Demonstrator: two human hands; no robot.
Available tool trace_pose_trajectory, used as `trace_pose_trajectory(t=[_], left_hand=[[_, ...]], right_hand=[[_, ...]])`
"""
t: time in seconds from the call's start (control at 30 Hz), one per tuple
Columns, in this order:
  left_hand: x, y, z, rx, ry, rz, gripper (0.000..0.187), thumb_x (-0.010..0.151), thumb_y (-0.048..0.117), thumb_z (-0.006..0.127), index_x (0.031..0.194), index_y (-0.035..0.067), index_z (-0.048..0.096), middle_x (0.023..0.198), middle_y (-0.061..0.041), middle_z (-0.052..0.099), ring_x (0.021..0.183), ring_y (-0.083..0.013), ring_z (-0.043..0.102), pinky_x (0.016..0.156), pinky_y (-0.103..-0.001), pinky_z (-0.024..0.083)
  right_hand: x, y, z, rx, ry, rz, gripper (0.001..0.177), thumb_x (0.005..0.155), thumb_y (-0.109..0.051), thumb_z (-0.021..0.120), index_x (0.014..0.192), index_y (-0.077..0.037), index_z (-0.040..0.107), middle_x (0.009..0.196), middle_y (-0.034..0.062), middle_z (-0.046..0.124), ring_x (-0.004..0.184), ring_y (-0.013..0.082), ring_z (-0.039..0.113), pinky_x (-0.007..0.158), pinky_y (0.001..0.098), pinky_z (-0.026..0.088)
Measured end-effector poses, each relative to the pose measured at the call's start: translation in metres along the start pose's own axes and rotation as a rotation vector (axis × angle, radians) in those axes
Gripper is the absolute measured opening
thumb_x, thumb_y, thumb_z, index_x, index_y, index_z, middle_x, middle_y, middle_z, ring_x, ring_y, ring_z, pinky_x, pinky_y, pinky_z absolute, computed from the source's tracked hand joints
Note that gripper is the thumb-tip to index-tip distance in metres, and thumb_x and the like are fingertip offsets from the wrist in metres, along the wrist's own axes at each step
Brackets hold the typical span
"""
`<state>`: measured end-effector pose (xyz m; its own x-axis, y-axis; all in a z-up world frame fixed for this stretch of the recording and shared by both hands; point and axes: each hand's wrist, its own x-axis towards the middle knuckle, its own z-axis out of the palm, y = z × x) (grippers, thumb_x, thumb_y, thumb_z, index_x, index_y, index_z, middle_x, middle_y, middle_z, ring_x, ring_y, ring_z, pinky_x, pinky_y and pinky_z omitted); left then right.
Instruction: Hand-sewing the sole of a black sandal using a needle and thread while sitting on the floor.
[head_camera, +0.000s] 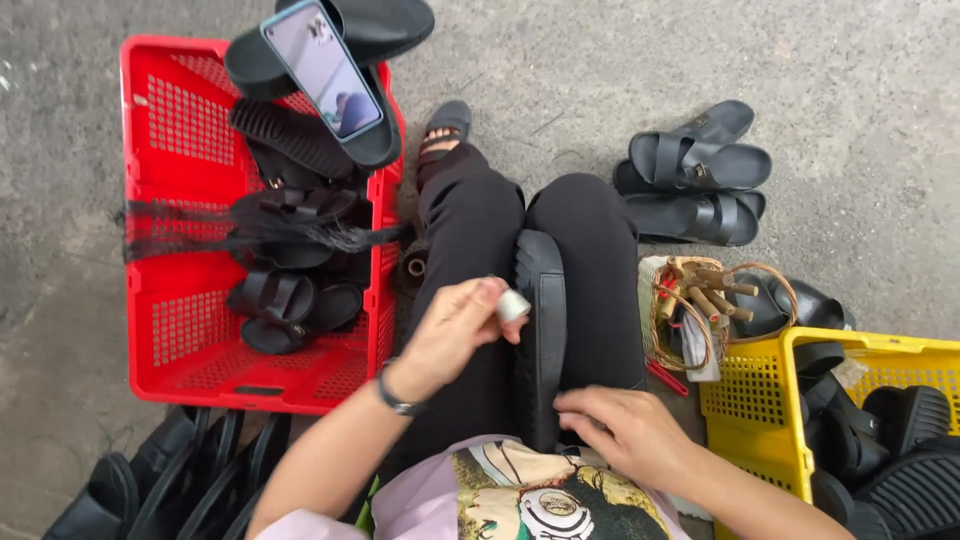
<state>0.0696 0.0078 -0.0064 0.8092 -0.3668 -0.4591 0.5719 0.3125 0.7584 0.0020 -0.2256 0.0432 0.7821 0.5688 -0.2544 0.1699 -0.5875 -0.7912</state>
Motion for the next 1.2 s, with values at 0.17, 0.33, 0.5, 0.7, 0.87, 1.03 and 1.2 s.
trace_pose_trajectory(t=[0.17,0.33,0.5,0.7,0.87,1.03,1.2], left_hand=[[-0.032,0.044,-0.001,0.969,0.264,0.539,0.012,0.089,0.007,0.048,0.095,-0.003,0.052,0.103,-0.016,0.055,0.098,-0.0287,0.052,0.093,-0.037,0.038],[-0.062,0.01,0.021,0.945,-0.066,0.658,0.043,0.085,0.002,0.063,0.118,-0.015,0.041,0.128,-0.029,0.042,0.122,-0.0434,0.045,0.11,-0.047,0.037],[-0.064,-0.01,0.021,1.02,-0.109,0.588,0.055,0.078,0.02,0.078,0.106,-0.017,0.049,0.134,-0.025,0.04,0.126,-0.0417,0.045,0.106,-0.045,0.043],[-0.055,-0.01,0.018,0.911,-0.098,0.661,0.058,0.073,0.019,0.083,0.105,-0.017,0.051,0.127,-0.025,0.045,0.12,-0.0403,0.048,0.105,-0.046,0.042],[-0.055,-0.022,0.017,0.989,-0.058,0.703,0.062,0.074,0.024,0.082,0.107,-0.017,0.05,0.125,-0.025,0.046,0.116,-0.0414,0.05,0.102,-0.046,0.045],[-0.083,-0.009,0.024,0.973,0.034,0.674,0.037,0.084,0.013,0.073,0.065,-0.001,0.045,0.09,-0.013,0.049,0.074,-0.0256,0.047,0.065,-0.035,0.042],[-0.089,-0.002,0.022,-0.015,-0.28,-0.043,0.022,0.099,0.02,0.049,0.113,0.003,0.054,0.086,-0.017,0.065,0.043,-0.0066,0.042,0.04,-0.017,0.038]], right_hand=[[-0.013,0.007,-0.003,-0.546,0.014,-0.18,0.048,0.085,-0.01,0.054,0.131,-0.02,0.05,0.094,0.003,0.049,0.049,0.0171,0.051,0.036,0.0315,0.039],[-0.007,0.004,-0.012,-0.665,0.001,-0.215,0.048,0.086,-0.012,0.053,0.131,-0.026,0.05,0.096,0.0003,0.051,0.047,0.0165,0.053,0.033,0.0303,0.041],[-0.003,0.0,-0.019,-0.745,-0.049,-0.276,0.047,0.085,-0.01,0.057,0.13,-0.025,0.052,0.094,0.0021,0.049,0.039,0.0151,0.044,0.032,0.031,0.038],[0.0,-0.005,-0.012,-0.799,-0.116,-0.342,0.055,0.072,-0.007,0.056,0.127,-0.011,0.052,0.09,0.0029,0.054,0.062,0.019,0.054,0.048,0.0325,0.047],[0.009,0.006,0.017,-0.626,0.008,-0.333,0.03,0.075,0.001,0.054,0.105,-0.003,0.054,0.089,0.0084,0.053,0.062,0.0213,0.055,0.05,0.0339,0.049],[-0.003,0.005,0.013,-0.513,-0.024,-0.131,0.032,0.089,-0.023,0.062,0.116,-0.009,0.051,0.091,0.0052,0.052,0.048,0.0247,0.058,0.038,0.0364,0.049],[-0.008,0.019,0.027,-0.359,0.124,-0.163,0.032,0.088,-0.017,0.063,0.116,-0.007,0.05,0.091,0.0096,0.062,0.052,0.0248,0.059,0.044,0.0344,0.048]])
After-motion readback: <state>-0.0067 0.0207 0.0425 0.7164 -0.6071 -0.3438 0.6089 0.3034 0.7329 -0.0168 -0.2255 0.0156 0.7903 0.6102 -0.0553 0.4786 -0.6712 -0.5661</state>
